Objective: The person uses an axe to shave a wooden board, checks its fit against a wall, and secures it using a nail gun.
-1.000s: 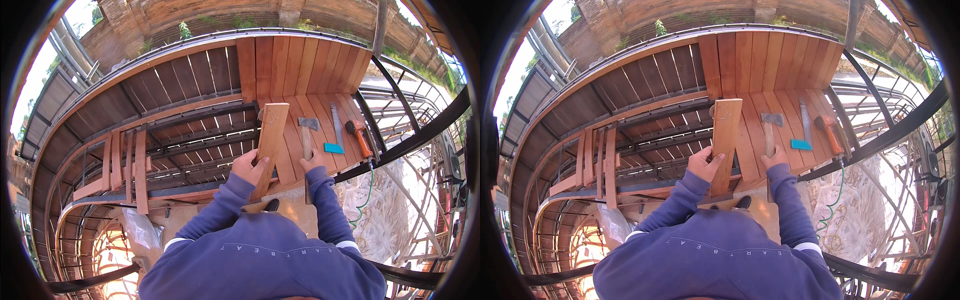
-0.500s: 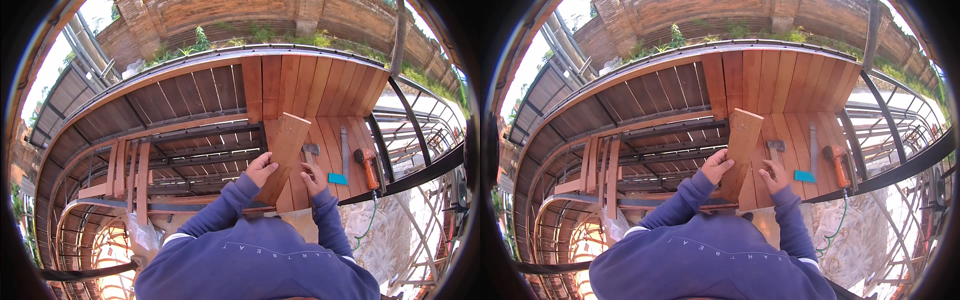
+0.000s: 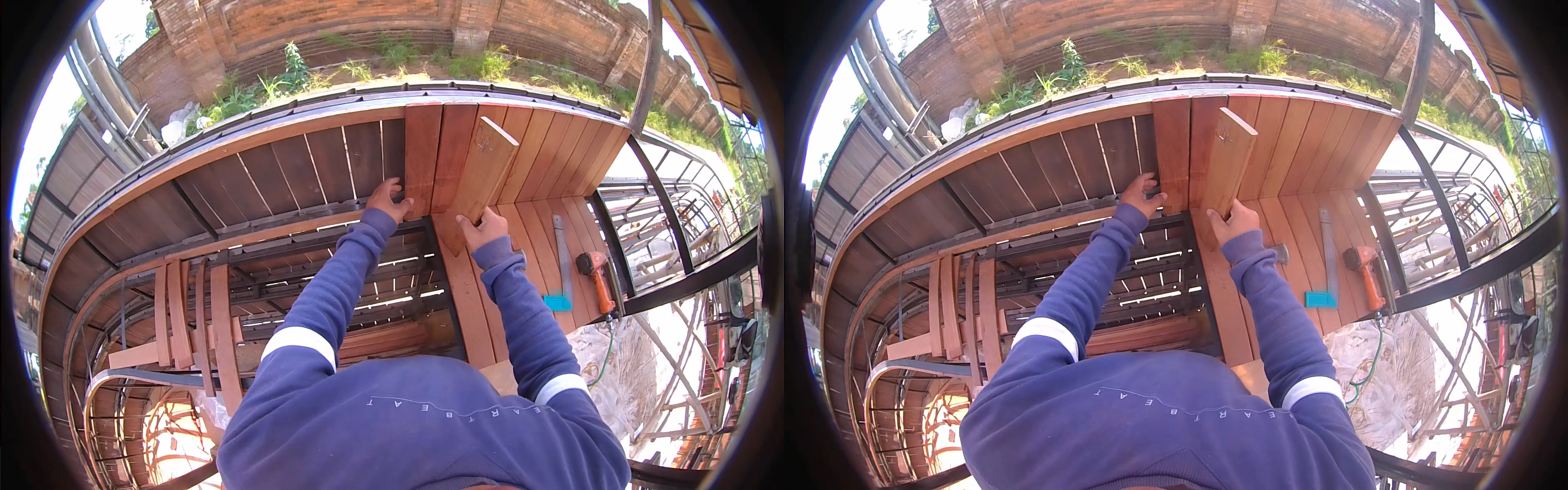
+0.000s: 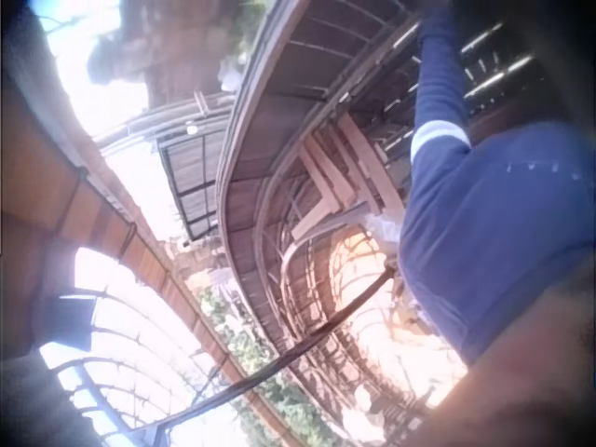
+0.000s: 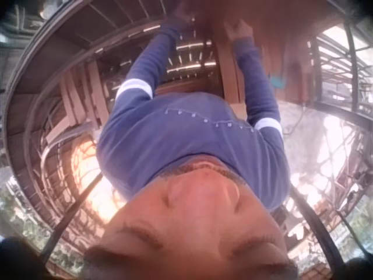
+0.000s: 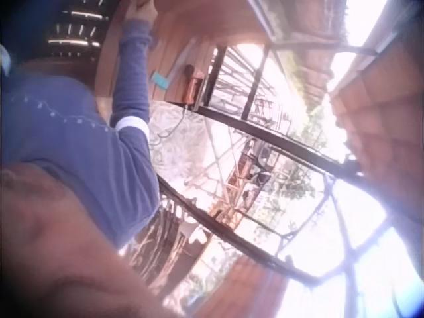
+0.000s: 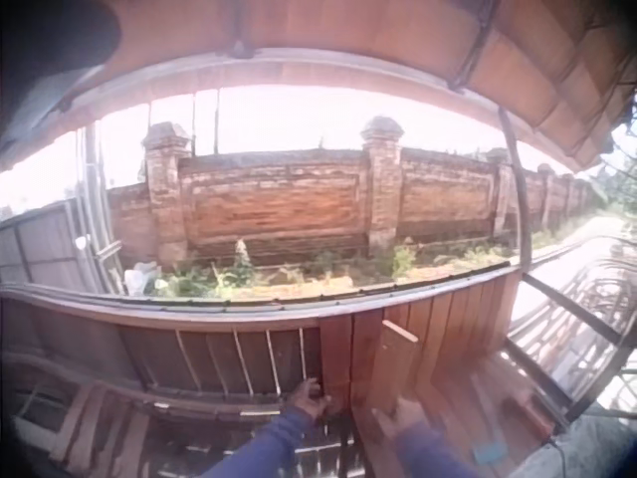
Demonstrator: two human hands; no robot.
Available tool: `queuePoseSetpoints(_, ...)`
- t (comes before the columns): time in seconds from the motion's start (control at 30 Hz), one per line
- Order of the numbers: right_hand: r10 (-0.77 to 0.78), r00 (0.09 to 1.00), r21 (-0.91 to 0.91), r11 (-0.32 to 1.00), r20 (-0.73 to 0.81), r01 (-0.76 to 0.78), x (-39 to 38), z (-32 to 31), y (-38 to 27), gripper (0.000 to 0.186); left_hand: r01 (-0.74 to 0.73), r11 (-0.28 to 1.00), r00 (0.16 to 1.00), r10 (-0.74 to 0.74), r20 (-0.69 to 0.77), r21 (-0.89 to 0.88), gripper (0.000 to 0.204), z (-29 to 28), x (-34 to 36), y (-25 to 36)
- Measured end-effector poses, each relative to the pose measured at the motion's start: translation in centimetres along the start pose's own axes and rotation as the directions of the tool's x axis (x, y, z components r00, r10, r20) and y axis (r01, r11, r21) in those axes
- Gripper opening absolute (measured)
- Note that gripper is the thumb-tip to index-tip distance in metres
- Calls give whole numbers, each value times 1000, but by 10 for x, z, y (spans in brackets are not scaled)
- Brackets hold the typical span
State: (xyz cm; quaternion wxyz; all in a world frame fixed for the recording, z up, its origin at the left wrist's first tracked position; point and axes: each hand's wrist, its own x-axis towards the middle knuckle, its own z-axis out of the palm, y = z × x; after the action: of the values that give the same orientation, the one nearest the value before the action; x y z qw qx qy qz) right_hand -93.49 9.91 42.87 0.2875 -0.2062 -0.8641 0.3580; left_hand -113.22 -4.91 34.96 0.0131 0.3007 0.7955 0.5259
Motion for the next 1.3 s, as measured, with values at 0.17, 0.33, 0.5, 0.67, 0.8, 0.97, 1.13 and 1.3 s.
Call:
queuePoseSetpoints(0.17,111,994,11,994,-14,-110,39,43,62,25,35,998,953,-51,299,58,47,2,17,13)
queuePoseSetpoints(0.33,129,989,95,986,73,-136,44,53,34,25,-42,999,985,41,170,1,35,20,5,-30)
queuePoseSetpoints(0.5,68,998,140,988,12,-69,46,65,43,21,-113,992,982,104,155,50,30,25,9,-32)
queuePoseSetpoints(0.67,44,998,-48,998,34,-43,46,60,16,20,-112,994,985,110,134,10,29,24,10,-35)
queuePoseSetpoints(0.8,69,998,-50,996,8,-68,54,66,21,22,-39,999,987,43,155,-27,27,24,11,-35)
queuePoseSetpoints(0.97,59,998,-68,996,-4,-59,56,69,28,23,-85,996,982,80,170,22,28,23,10,-32)
queuePoseSetpoints(1.13,12,1000,-71,997,-28,-13,56,74,18,28,-166,982,978,151,145,95,27,26,9,-35)
queuePoseSetpoints(1.3,-43,999,-99,994,13,45,55,77,15,29,-198,962,967,160,197,189,33,31,12,-37)
